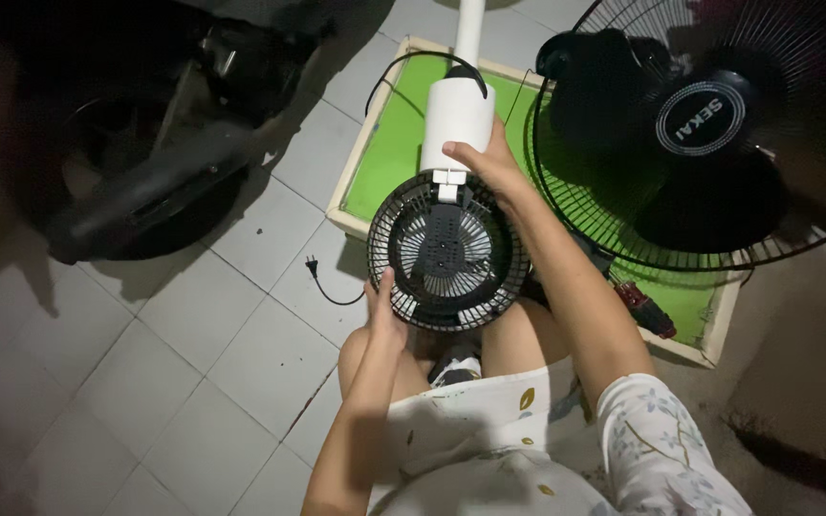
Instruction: The person assembles a small white electric fan by attaching the fan blade, securing the front grille, and fastening the head to the stand. They then use a screwdriver to tighten screws on the fan head.
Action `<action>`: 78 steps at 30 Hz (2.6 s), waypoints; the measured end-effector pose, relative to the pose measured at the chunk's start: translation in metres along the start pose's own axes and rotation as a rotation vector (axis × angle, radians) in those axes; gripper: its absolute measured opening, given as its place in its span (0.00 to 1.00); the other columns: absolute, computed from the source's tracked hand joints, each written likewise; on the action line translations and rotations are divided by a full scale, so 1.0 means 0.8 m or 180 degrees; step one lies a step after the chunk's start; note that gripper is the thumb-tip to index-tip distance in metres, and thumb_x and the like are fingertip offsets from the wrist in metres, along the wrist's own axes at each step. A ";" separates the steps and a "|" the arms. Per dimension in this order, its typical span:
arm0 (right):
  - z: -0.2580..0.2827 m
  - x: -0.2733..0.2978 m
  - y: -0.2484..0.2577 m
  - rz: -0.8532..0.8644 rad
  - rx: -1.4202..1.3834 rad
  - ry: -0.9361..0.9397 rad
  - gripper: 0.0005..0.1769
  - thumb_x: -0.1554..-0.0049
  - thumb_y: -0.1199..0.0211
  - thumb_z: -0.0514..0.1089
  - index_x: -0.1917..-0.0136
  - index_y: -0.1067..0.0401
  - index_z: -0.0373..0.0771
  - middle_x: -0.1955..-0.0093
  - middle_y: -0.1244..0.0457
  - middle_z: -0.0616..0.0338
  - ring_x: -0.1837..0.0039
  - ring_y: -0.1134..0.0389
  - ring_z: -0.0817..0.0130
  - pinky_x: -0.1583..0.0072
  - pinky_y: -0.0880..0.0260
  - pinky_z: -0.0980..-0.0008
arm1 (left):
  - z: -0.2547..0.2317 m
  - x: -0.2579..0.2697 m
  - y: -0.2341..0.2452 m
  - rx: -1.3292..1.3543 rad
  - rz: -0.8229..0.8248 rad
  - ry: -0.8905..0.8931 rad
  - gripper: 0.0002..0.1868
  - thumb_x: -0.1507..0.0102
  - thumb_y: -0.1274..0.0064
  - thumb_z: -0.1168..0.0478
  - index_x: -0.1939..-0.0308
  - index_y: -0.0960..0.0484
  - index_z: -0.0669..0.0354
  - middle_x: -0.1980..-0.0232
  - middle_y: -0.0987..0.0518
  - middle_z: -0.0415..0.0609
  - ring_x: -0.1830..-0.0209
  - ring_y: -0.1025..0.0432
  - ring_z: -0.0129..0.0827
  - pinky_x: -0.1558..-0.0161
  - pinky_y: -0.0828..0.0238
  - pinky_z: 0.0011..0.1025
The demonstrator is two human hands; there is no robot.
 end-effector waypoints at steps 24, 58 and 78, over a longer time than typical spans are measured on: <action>-0.077 -0.020 0.049 -0.0272 -0.0213 -0.0618 0.48 0.51 0.30 0.59 0.26 0.44 0.32 0.35 0.35 0.44 0.37 0.32 0.58 0.38 0.30 0.62 | -0.118 0.119 -0.250 -0.4880 0.0843 -0.3746 0.29 0.37 0.44 0.49 0.33 0.22 0.54 0.29 0.28 0.56 0.26 0.40 0.55 0.27 0.54 0.59; -0.064 0.430 0.367 -0.2773 0.2806 -0.0150 0.12 0.43 0.39 0.34 0.46 0.21 0.35 0.49 0.31 0.47 0.46 0.29 0.50 0.43 0.30 0.56 | -0.093 0.141 -0.263 -0.5538 0.1819 -0.4048 0.36 0.42 0.44 0.68 0.28 0.29 0.54 0.27 0.28 0.47 0.26 0.38 0.47 0.27 0.47 0.53; -0.080 0.432 0.382 -0.1563 0.3583 -0.0792 0.23 0.52 0.36 0.27 0.41 0.24 0.32 0.42 0.35 0.44 0.38 0.34 0.47 0.36 0.33 0.56 | -0.093 0.143 -0.258 -0.5319 0.1575 -0.4256 0.23 0.34 0.50 0.68 0.34 0.25 0.60 0.31 0.24 0.47 0.29 0.33 0.46 0.28 0.44 0.51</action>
Point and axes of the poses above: each hand's wrist, its own x-axis away from the middle knuckle, its own y-axis out of the back of the hand, z = x × y, the point moved 7 cm from there along -x, towards the middle knuckle
